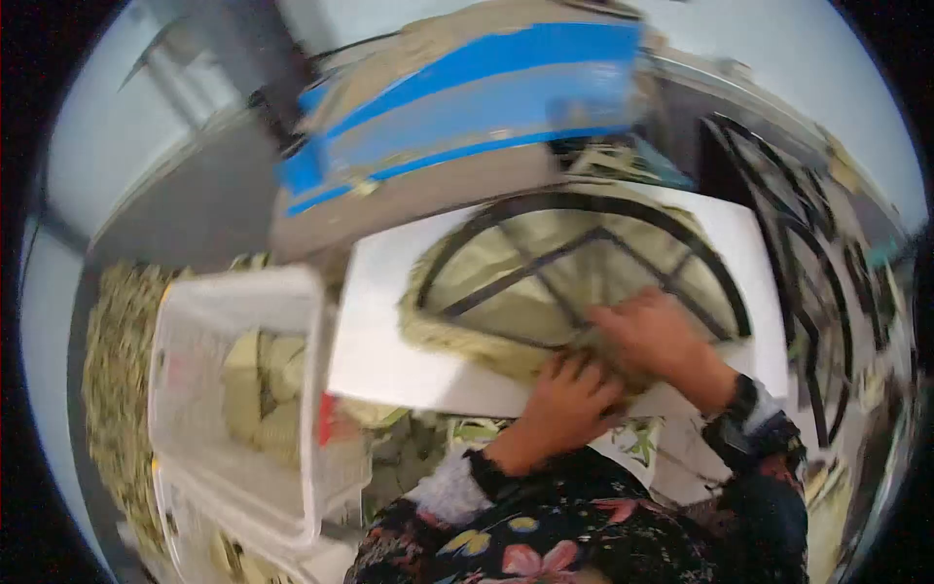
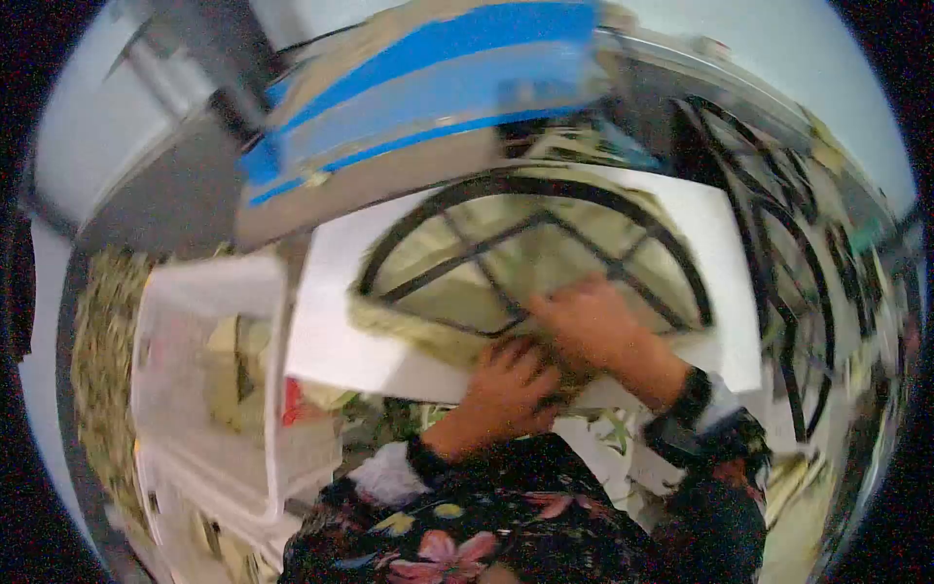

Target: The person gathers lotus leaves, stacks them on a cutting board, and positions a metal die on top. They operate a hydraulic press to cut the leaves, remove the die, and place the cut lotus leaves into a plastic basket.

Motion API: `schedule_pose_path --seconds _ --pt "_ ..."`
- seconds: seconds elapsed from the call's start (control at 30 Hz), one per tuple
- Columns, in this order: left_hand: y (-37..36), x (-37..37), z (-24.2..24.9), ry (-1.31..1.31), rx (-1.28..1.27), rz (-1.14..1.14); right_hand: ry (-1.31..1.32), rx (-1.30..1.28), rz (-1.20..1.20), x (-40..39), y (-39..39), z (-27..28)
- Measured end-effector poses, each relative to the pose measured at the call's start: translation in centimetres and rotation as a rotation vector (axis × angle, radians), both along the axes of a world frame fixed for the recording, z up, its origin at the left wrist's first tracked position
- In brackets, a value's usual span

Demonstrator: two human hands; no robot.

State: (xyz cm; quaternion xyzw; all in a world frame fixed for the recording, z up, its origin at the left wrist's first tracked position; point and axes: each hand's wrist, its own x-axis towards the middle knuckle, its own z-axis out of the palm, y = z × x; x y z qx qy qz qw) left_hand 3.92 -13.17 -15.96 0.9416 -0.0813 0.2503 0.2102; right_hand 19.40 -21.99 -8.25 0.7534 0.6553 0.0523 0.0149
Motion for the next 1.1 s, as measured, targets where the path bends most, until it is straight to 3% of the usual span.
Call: schedule_pose_path --seconds 0.47,0.97,1.1 --pt "-0.4 0.9 1.0 0.031 0.142 0.012 0.035 0.220 0.064 2.1 0.1 -2.2" --pt "-0.4 0.6 0.7 0.061 0.129 0.041 0.023 0.144 0.118 2.2 -0.6 -4.9" --pt "-0.1 0.4 1.0 0.100 0.111 0.007 0.007 0.304 0.100 2.7 -0.7 -4.9"
